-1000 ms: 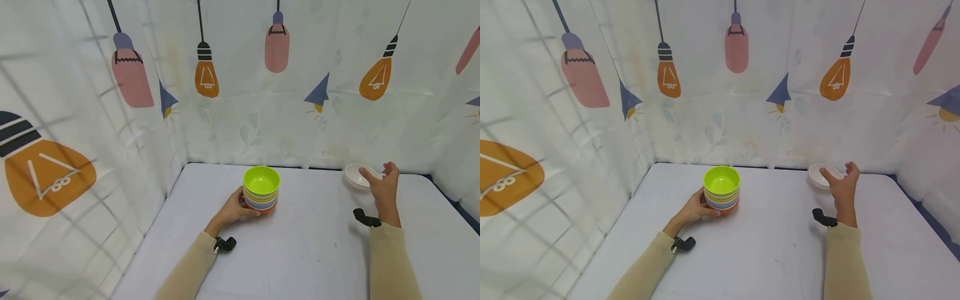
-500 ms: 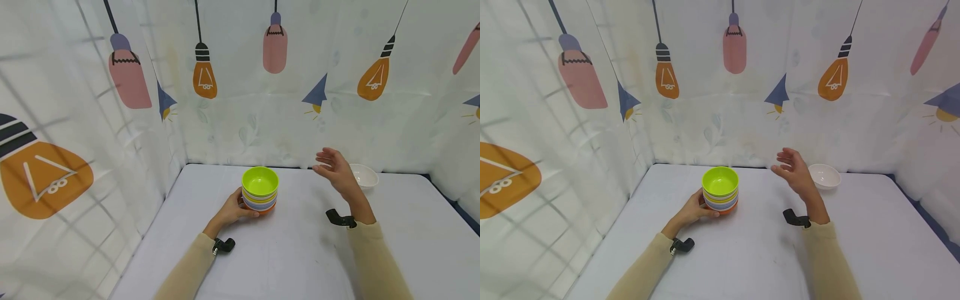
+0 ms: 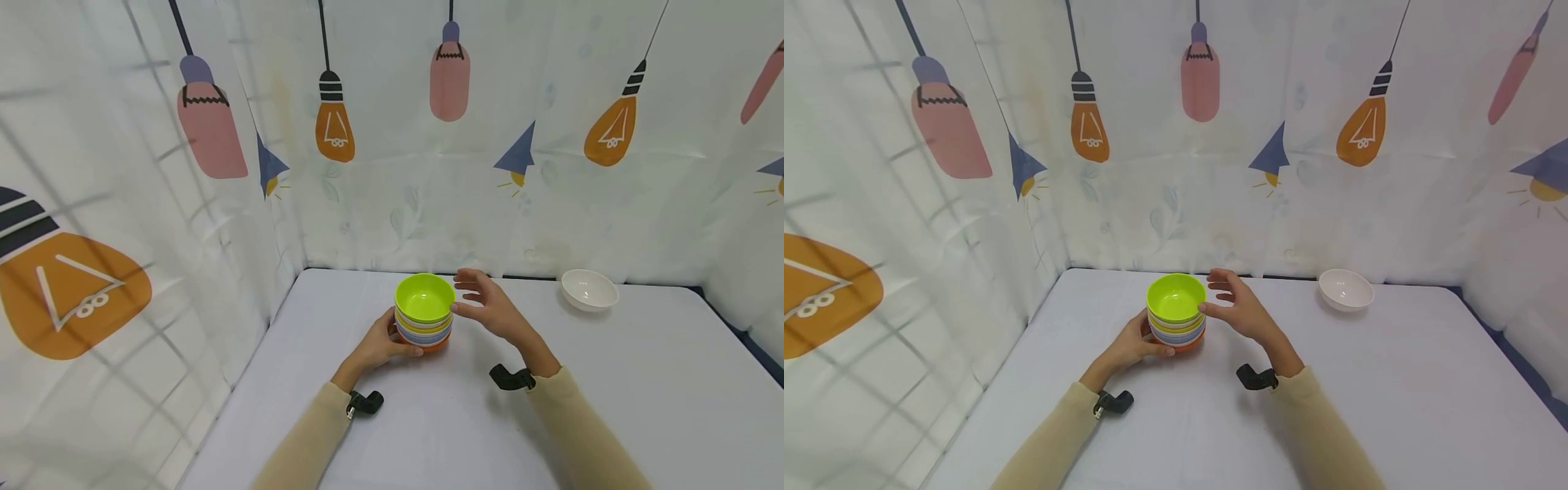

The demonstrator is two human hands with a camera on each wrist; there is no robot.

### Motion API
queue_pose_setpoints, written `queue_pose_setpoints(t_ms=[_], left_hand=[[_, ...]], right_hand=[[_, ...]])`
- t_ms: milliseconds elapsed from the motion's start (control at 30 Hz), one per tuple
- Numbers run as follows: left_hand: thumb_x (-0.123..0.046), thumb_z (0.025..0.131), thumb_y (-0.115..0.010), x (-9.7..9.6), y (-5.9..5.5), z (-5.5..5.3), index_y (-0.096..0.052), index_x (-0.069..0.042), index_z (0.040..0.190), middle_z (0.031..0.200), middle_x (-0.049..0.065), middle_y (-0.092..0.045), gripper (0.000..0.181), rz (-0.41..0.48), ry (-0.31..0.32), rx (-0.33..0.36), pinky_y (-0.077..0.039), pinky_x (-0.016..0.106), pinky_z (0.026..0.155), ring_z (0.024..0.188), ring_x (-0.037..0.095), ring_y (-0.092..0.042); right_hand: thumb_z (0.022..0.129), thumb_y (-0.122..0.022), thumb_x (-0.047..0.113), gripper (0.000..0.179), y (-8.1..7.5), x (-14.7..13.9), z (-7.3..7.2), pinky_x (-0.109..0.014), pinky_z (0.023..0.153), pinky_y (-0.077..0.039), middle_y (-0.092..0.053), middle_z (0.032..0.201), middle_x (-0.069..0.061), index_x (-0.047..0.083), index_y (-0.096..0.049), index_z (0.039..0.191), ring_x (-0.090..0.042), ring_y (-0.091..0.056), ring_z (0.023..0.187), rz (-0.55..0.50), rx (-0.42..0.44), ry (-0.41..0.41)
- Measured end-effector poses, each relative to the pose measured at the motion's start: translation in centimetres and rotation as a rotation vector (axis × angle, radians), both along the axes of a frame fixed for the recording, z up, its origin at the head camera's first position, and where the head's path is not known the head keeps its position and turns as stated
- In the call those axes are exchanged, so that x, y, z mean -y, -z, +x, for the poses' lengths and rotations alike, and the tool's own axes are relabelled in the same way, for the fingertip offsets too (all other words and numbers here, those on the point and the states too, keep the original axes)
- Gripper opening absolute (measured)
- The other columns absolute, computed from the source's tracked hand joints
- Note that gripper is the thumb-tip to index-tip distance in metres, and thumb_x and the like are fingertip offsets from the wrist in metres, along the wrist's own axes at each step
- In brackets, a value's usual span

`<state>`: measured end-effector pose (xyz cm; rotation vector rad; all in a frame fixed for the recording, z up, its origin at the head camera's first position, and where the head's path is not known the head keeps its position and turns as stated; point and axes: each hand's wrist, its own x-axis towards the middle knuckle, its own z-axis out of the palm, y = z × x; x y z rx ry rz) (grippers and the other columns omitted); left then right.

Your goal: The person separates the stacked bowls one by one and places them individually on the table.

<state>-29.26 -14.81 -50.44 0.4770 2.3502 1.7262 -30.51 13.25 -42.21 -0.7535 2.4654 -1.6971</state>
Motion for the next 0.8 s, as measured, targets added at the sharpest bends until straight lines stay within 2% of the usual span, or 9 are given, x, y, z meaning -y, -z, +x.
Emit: queue_pose_setpoints(t_ms=[133, 267, 433, 600, 800], left_hand=[[-0.024, 0.075, -0.094, -0.1, 0.0, 0.1, -0.039, -0.023, 0.153, 0.146, 0.000, -0.055, 0.095, 0.006, 0.006, 0.005, -0.041, 0.046, 0.120, 0.137, 0.025, -0.055], [-0.024, 0.076, -0.093, -0.2, 0.0, 0.2, -0.039, -0.021, 0.153, 0.146, 0.002, -0.054, 0.093, 0.006, 0.012, 0.000, -0.042, 0.047, 0.119, 0.137, 0.026, -0.055], [-0.024, 0.078, -0.092, -0.2, 0.0, 0.3, -0.039, -0.019, 0.153, 0.147, 0.005, -0.054, 0.092, -0.006, 0.008, -0.011, -0.043, 0.048, 0.118, 0.137, 0.028, -0.055], [-0.021, 0.078, -0.092, -0.1, -0.2, 0.3, -0.040, -0.019, 0.153, 0.146, 0.005, -0.054, 0.091, -0.003, 0.004, -0.008, -0.046, 0.047, 0.116, 0.136, 0.028, -0.056], [-0.021, 0.077, -0.092, 0.0, -0.2, 0.3, -0.041, -0.021, 0.152, 0.147, 0.003, -0.054, 0.091, 0.000, 0.004, -0.004, -0.044, 0.048, 0.117, 0.136, 0.028, -0.055]], right_hand=[[0.091, -0.079, 0.026, 0.078, 0.8, 1.2, 0.4, -0.057, 0.119, -0.039, -0.043, 0.156, -0.013, 0.012, -0.037, 0.154, -0.037, -0.044, 0.144, 0.027, 0.015, -0.027], [0.089, -0.080, 0.032, 0.087, 1.3, 1.9, 0.7, -0.060, 0.120, -0.036, -0.037, 0.160, -0.011, 0.014, -0.030, 0.158, -0.038, -0.041, 0.145, 0.048, 0.052, -0.035], [0.087, -0.082, 0.034, 0.094, 1.7, 2.7, 0.9, -0.057, 0.122, -0.034, -0.036, 0.160, -0.010, 0.015, -0.026, 0.160, -0.033, -0.039, 0.146, 0.057, 0.055, -0.009], [0.084, -0.085, 0.034, 0.099, 1.8, 3.5, 0.8, -0.060, 0.122, -0.032, -0.035, 0.161, -0.008, 0.017, -0.025, 0.160, -0.033, -0.039, 0.146, 0.051, 0.062, 0.018], [0.081, -0.088, 0.036, 0.106, 2.0, 4.5, 0.9, -0.061, 0.118, -0.037, -0.037, 0.158, -0.006, 0.019, -0.020, 0.161, -0.032, -0.044, 0.141, 0.031, 0.088, 0.051]])
